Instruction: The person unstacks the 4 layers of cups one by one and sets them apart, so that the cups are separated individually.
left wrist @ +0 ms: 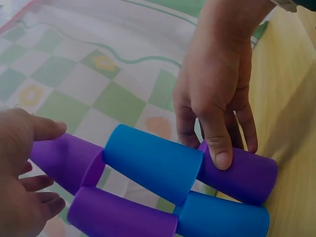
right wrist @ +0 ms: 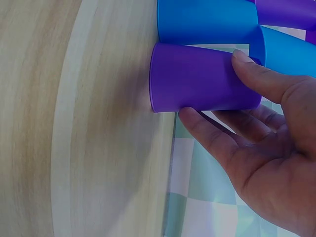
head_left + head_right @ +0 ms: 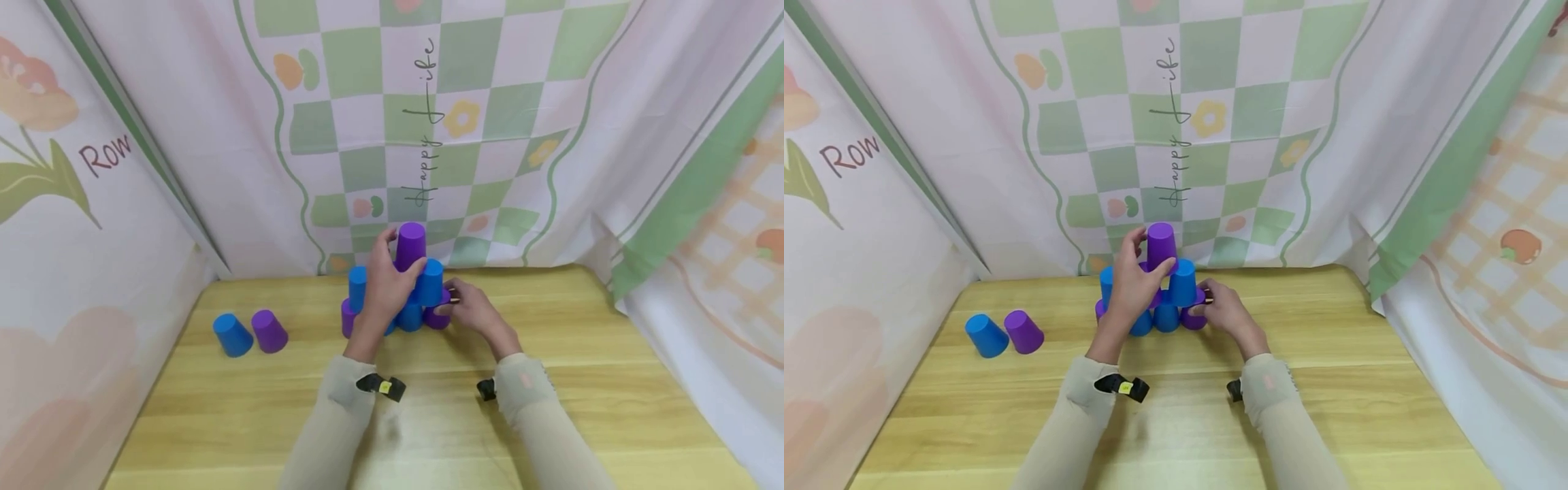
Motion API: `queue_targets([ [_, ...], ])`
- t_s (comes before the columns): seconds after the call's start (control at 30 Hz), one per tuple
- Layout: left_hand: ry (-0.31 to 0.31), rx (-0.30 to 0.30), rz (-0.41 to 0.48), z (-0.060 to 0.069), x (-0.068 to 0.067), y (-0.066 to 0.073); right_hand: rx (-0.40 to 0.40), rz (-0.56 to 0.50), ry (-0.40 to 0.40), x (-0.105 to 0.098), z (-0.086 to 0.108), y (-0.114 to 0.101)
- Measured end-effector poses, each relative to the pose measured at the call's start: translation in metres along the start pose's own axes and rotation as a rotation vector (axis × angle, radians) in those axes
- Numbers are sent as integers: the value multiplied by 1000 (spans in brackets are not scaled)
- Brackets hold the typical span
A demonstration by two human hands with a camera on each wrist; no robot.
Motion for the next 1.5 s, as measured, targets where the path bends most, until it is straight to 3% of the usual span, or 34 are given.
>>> queue_targets([
  [0.4,-8,-23,19,-9,12,2,-19,2,1,0,-1,1],
  [1.0,-24,-35,28,-9,13,-1,-9,20,0,0,1,-2],
  [1.23,-21,-40,64,-6,6,2,-1,15,1,1,1,-2],
  [1.5,12,5,96,3,-16,14,-6,26,6,1,3,-3],
])
Point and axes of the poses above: each hand's wrist, its own z-axis away from the middle knuckle, its own x-axis out of the palm, y = z × x, the point moved 10 cm from there along -z, towards the middle knuckle, and after that the axes turned 2 degrees about x, right-handed, at the moved point
